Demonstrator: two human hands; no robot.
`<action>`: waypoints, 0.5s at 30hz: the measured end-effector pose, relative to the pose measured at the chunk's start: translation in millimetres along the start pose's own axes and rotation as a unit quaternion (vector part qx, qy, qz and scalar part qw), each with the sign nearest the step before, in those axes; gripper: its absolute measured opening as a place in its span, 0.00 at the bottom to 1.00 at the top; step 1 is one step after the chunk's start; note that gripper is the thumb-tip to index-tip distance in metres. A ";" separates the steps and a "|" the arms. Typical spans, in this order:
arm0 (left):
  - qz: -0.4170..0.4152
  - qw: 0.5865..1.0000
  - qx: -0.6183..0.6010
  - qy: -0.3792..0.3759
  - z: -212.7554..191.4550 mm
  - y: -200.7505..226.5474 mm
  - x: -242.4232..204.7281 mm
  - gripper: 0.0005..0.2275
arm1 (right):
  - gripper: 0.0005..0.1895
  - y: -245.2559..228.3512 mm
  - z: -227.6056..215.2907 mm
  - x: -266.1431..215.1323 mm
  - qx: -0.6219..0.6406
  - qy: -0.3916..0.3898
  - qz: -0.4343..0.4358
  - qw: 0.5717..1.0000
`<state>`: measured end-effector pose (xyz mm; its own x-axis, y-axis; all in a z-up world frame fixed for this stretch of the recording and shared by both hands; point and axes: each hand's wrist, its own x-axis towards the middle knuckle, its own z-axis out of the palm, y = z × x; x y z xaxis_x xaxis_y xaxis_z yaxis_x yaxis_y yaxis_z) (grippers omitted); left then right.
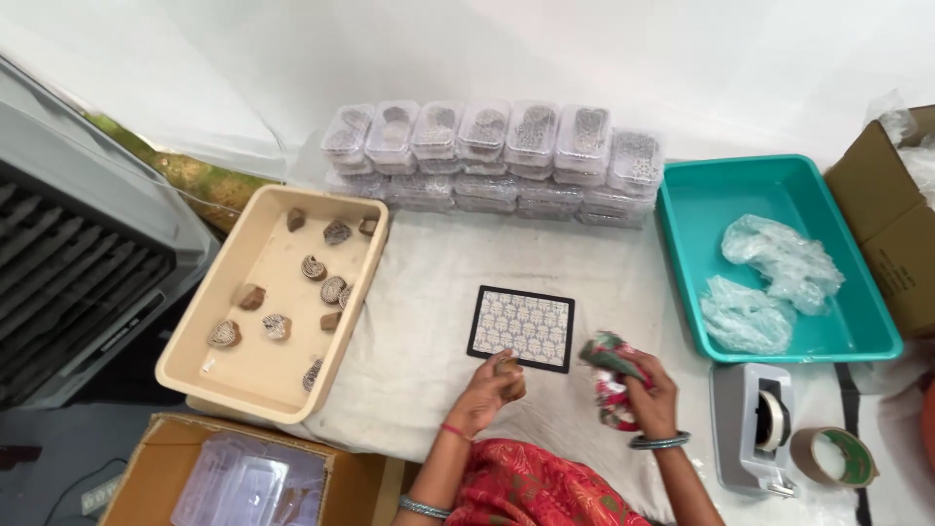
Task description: The person wipes a small decorative metal piece with a cloth, places it into a clear plastic container, and then wraps the container in bubble wrap. The person handles the items on a table covered with a white cloth, surrounded by stacks of similar packaged items.
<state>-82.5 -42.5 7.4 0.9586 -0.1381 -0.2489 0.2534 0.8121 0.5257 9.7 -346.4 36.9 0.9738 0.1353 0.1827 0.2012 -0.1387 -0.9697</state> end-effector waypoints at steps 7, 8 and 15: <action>0.039 0.972 0.219 0.079 53.8 22.6 13.0 0.30 | 0.25 -88.6 107.2 -10.2 -0.083 -0.112 -0.111 0.984; 0.050 0.963 0.260 0.049 61.9 31.0 8.1 0.31 | 0.24 -82.4 109.7 -8.5 -0.088 -0.100 -0.093 0.987; 0.117 0.880 0.458 0.048 94.1 68.0 -20.1 0.28 | 0.20 -119.4 132.6 -3.0 -0.051 -0.077 -0.068 0.993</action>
<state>-72.4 -37.9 124.8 0.9943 0.0568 -0.0907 0.0905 0.0074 0.9959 -31.3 -200.1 130.6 0.9111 0.3063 0.2757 0.3464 -0.2067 -0.9150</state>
